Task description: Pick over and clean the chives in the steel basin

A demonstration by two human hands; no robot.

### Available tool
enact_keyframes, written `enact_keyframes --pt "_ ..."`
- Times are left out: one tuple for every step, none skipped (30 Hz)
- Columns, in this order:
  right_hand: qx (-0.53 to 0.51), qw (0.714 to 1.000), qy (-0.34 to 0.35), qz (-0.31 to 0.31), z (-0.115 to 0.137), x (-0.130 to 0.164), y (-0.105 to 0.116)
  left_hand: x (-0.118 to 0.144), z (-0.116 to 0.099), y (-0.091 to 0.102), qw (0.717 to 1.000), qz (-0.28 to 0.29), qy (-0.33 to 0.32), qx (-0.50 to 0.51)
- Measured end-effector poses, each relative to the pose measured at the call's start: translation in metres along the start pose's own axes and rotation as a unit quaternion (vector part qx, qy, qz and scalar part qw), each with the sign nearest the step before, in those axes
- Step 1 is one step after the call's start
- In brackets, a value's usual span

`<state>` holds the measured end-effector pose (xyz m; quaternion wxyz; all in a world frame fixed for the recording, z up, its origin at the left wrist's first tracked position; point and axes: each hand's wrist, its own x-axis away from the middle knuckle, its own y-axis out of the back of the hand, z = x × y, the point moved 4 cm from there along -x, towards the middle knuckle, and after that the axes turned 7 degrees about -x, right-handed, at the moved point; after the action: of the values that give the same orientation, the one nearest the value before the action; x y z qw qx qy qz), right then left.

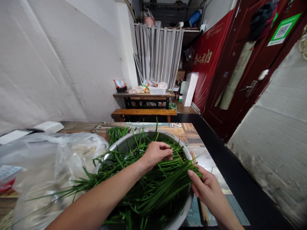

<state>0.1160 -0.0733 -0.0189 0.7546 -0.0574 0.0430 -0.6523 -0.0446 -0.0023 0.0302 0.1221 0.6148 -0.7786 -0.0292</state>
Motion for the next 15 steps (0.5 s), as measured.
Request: enact_keyframes --pt "-0.001 1.0 0.002 0.001 0.0001 -0.0002 0.0 0.0005 -0.0007 -0.0004 1.0 0.0 -0.002 -0.006" --pt "-0.002 1.0 0.003 0.002 0.0001 -0.0004 -0.0001 0.0011 -0.0015 -0.0008 1.0 0.0 -0.005 -0.012" --pt "-0.004 1.0 0.004 0.003 0.0001 -0.0006 0.0 0.0016 -0.0024 -0.001 1.0 -0.003 -0.009 -0.017" --pt "-0.005 1.0 0.004 0.003 -0.0002 -0.0007 0.0001 0.0021 -0.0033 -0.001 1.0 -0.007 -0.014 -0.021" --pt "-0.006 1.0 0.002 0.003 -0.0007 -0.0009 0.0003 0.0025 -0.0039 -0.0009 0.999 -0.011 -0.018 -0.024" --pt "-0.007 1.0 0.0 0.002 -0.0012 -0.001 0.0005 0.0027 -0.0044 -0.0008 0.999 -0.014 -0.021 -0.027" --pt "-0.008 1.0 -0.002 0.002 -0.0016 -0.0011 0.0007 0.0028 -0.0046 -0.0007 0.999 -0.016 -0.024 -0.03" --pt "-0.01 1.0 -0.004 0.002 -0.002 -0.0012 0.0008 0.0028 -0.0046 -0.0006 0.999 -0.017 -0.027 -0.033" --pt "-0.012 1.0 -0.005 0.003 -0.0022 -0.0013 0.0007 0.0027 -0.0047 -0.0006 0.999 -0.017 -0.031 -0.038" --pt "-0.014 1.0 -0.007 0.003 -0.0022 -0.0013 0.0006 0.0025 -0.0047 -0.0006 0.998 -0.017 -0.037 -0.043" --pt "-0.015 1.0 -0.008 0.002 -0.0021 -0.0012 0.0005 0.0023 -0.0046 -0.0006 0.998 -0.017 -0.043 -0.05" --pt "-0.017 1.0 -0.009 0.0 -0.0018 -0.001 0.0004 0.002 -0.0044 -0.0006 0.997 -0.017 -0.049 -0.058" --pt "-0.019 1.0 -0.011 -0.001 -0.0013 -0.0008 0.0002 0.0017 -0.004 -0.0005 0.996 -0.017 -0.056 -0.065" --pt "-0.021 1.0 -0.012 -0.003 -0.0008 -0.0006 0.0 0.0013 -0.0034 -0.0004 0.995 -0.018 -0.062 -0.073" --pt "-0.022 1.0 -0.013 -0.003 -0.0004 -0.0004 -0.0003 0.0009 -0.0027 -0.0002 0.994 -0.018 -0.069 -0.082"
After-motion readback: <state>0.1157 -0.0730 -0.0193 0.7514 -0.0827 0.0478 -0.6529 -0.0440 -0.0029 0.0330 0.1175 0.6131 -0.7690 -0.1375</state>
